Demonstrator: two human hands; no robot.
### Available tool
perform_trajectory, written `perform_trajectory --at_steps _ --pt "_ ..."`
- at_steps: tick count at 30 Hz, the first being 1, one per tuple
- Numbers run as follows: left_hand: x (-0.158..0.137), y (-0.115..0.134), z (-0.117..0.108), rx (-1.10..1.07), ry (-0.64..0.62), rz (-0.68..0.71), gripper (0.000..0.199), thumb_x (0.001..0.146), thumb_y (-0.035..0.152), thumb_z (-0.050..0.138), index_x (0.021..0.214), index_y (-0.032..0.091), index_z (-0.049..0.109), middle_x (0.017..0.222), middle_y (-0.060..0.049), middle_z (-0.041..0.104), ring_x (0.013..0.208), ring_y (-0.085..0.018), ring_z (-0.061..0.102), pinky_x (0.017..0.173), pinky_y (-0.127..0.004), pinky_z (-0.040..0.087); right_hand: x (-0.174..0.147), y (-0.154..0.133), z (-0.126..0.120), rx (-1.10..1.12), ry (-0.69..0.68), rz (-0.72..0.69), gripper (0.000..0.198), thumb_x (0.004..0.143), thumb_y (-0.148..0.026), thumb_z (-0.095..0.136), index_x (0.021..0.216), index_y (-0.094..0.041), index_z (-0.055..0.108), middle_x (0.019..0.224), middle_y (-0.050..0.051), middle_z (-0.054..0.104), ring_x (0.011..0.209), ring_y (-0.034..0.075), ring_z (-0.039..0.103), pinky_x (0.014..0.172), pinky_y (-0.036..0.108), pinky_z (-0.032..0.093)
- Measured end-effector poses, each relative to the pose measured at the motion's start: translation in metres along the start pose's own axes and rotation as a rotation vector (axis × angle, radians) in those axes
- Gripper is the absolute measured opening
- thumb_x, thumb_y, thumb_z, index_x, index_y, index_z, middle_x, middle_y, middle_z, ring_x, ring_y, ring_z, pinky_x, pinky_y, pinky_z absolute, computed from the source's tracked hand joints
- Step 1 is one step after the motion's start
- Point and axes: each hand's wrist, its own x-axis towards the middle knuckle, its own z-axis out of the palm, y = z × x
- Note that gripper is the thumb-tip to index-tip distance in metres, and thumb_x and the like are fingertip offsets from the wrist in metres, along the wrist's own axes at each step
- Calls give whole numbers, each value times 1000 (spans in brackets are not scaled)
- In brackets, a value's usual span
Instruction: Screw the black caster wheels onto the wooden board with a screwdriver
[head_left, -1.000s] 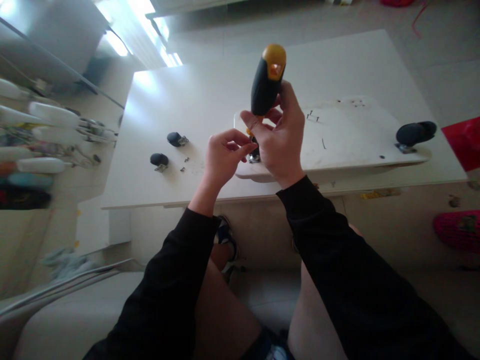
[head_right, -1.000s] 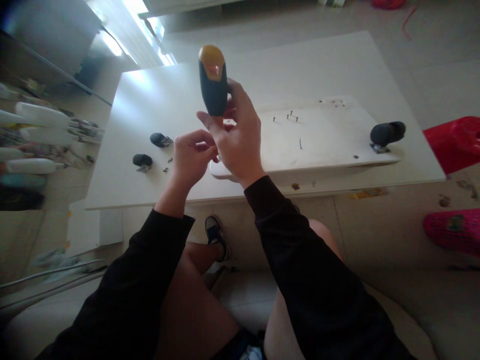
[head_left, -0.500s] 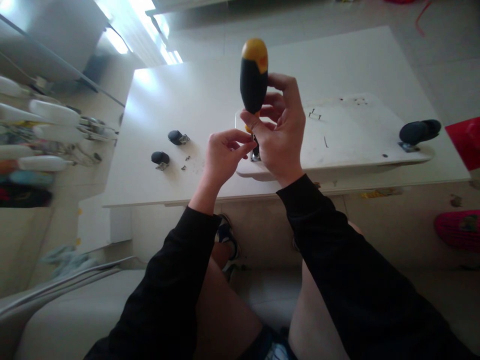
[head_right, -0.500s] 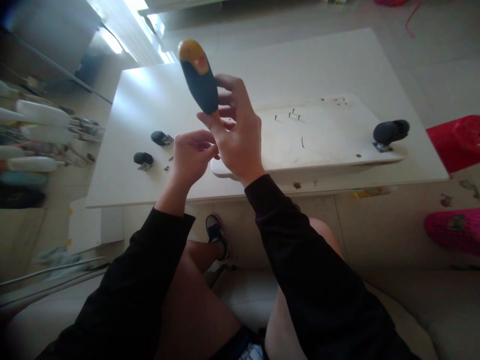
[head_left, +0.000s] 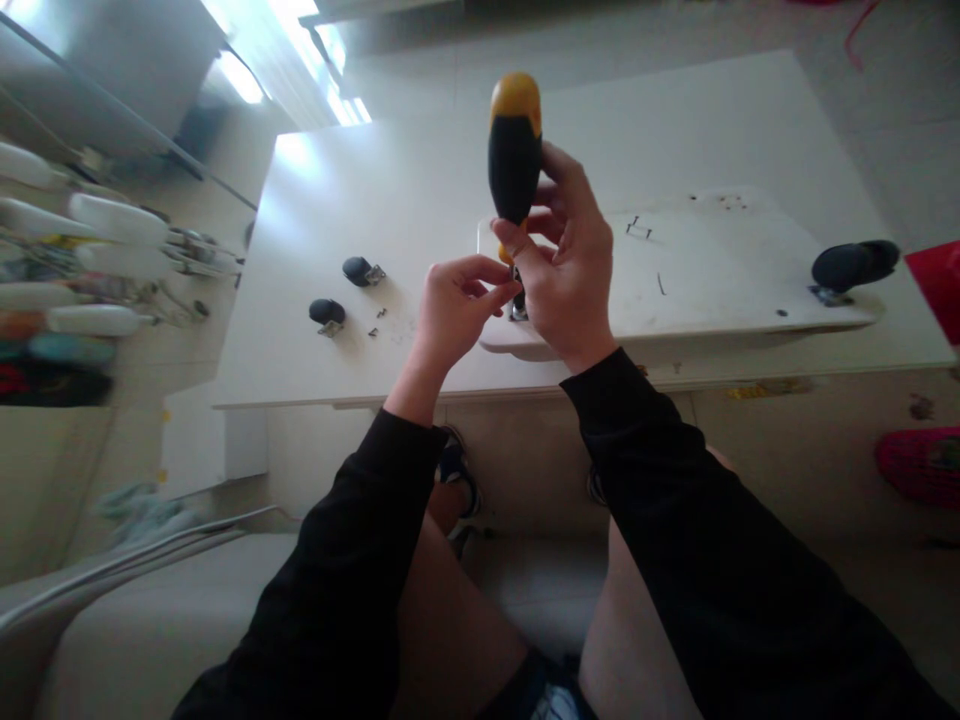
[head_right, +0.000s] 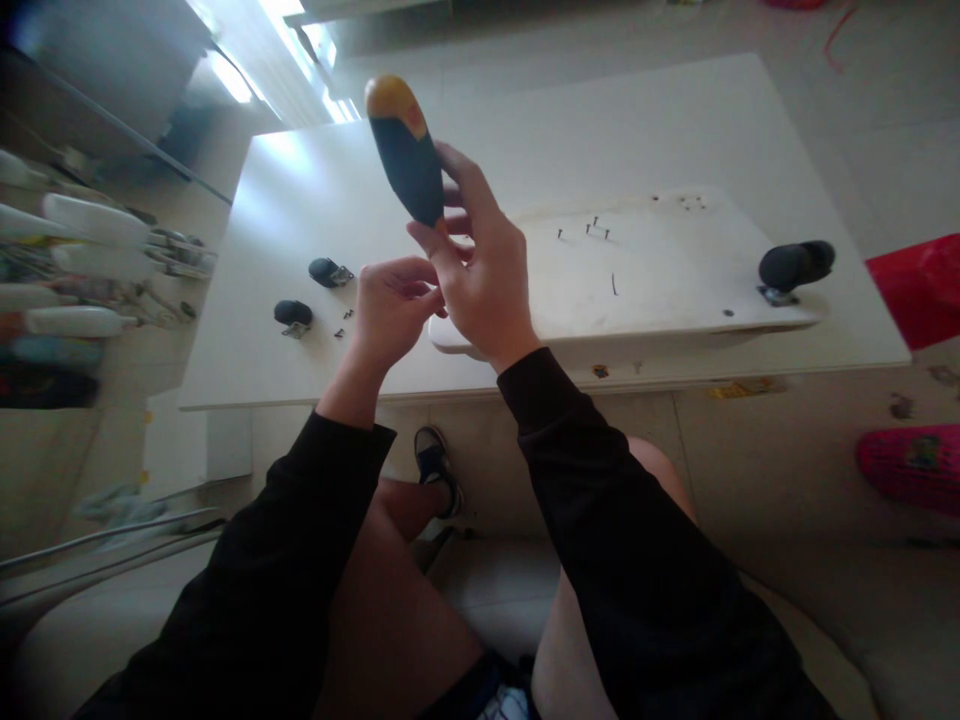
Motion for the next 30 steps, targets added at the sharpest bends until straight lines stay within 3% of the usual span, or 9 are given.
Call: perform_trajectory --at_steps 3,7,13,18,23,27,30 --pt "-1 3 1 -3 -45 -12 7 84 22 81 81 17 77 76 -1 76 57 -8 65 52 -20 52 0 2 1 -98 -35 -6 42 95 -44 67 137 -49 61 121 1 70 111 23 71 92 38 65" --pt "-1 1 3 16 -14 -3 7 85 17 79 78 17 75 72 1 73 52 -6 61 50 -20 49 0 -3 0 -146 -58 36 44 96 -51 67 139 -48 58 121 1 71 110 24 72 91 39 64" --pt "1 -5 6 24 38 -24 12 79 11 82 77 17 72 72 2 72 53 -5 59 47 -18 45 2 -11 -3 -113 -42 22 31 91 -41 75 118 -41 60 110 -3 73 105 21 68 90 38 63" --pt "0 1 4 -15 -56 -35 2 85 16 78 85 17 76 76 -1 74 58 -7 63 52 -21 51 1 -3 -1 -93 -9 -30 30 97 -37 68 124 -41 56 103 -4 71 94 17 69 86 37 64" --pt "1 -3 7 -1 25 -21 5 84 16 79 81 17 74 72 1 72 53 -5 58 49 -19 47 0 -5 1 -92 -49 12 33 96 -39 70 125 -39 54 114 -1 72 101 18 73 87 35 65" --pt "1 -6 8 -12 52 -32 10 81 13 82 80 17 72 73 1 71 53 -5 57 48 -19 47 0 -8 1 -98 -45 9 38 90 -27 75 120 -38 54 108 -3 71 99 18 73 84 33 65" --pt "1 -2 6 -40 -12 -44 9 82 16 83 84 16 74 78 -1 74 56 -6 61 53 -20 52 1 -6 0 -80 -6 -50 41 88 -19 72 120 -37 53 103 -5 69 96 15 72 83 31 65"
